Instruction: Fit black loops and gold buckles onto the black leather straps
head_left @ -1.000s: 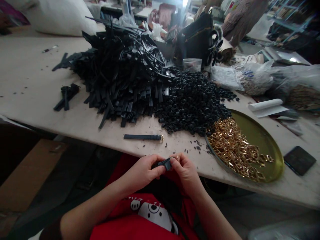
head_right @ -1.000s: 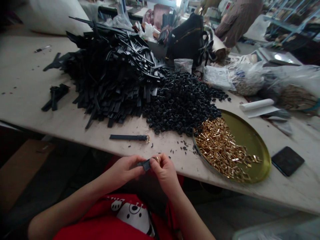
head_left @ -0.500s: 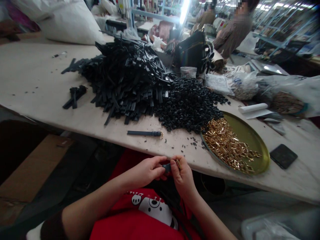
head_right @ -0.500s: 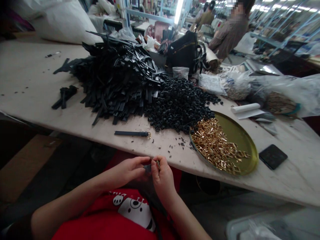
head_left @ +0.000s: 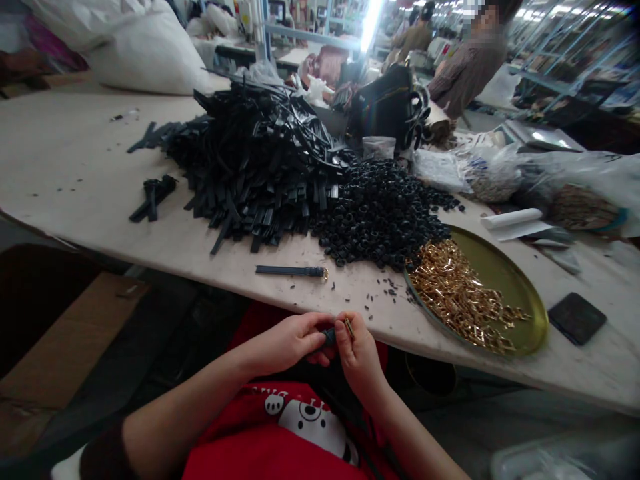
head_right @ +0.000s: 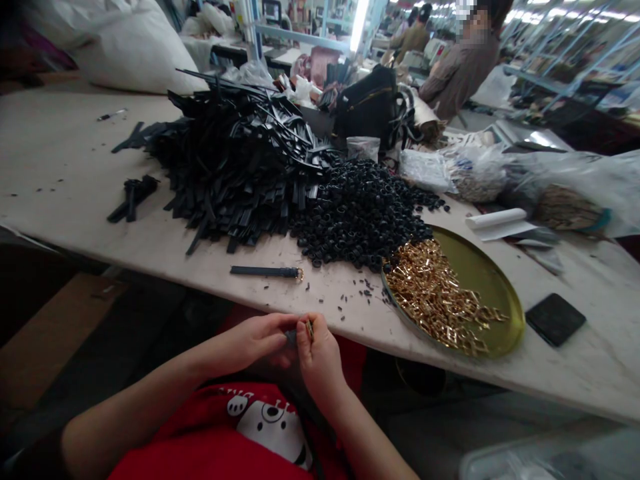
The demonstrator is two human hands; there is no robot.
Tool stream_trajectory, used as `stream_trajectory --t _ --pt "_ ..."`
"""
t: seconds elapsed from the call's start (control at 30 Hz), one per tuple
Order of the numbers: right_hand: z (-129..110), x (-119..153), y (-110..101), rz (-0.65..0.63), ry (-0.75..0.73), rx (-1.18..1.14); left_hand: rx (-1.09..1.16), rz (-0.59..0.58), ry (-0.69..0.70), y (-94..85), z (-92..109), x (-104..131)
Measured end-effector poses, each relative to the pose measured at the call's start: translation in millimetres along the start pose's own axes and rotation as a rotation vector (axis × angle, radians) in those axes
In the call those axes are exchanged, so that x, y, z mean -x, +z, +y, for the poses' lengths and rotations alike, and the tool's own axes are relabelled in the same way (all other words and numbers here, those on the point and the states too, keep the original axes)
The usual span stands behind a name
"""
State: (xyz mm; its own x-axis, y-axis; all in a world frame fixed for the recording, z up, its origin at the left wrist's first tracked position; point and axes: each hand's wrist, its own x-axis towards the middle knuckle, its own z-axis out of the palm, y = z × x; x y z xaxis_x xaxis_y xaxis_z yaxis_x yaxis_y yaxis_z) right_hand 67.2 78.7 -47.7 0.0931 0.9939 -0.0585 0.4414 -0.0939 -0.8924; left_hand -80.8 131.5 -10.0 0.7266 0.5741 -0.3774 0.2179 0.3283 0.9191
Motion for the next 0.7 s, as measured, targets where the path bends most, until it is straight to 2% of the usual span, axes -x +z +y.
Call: stream_trajectory --t 0.17,0.43,0.57,0.7 --pt "-0.8 -10.3 -3.2 -0.149 -0.061 -0.017 -0.013 -0.016 -0.03 -8.6 2.1 -5.9" --pt "0.8 -34.2 0.7 -0.151 -0.02 -0.104 0.034 -0.038 0.008 -29.3 5.7 -13.9" --pt "-3.2 -48.9 9.1 -0.199 -0.012 -0.214 0.04 0.02 -0.012 -41.7 8.2 -21.3" --pt "-12.5 -68.2 23.1 -0.073 -0.02 -0.243 -0.01 0.128 -0.033 -55.6 17.0 -26.9"
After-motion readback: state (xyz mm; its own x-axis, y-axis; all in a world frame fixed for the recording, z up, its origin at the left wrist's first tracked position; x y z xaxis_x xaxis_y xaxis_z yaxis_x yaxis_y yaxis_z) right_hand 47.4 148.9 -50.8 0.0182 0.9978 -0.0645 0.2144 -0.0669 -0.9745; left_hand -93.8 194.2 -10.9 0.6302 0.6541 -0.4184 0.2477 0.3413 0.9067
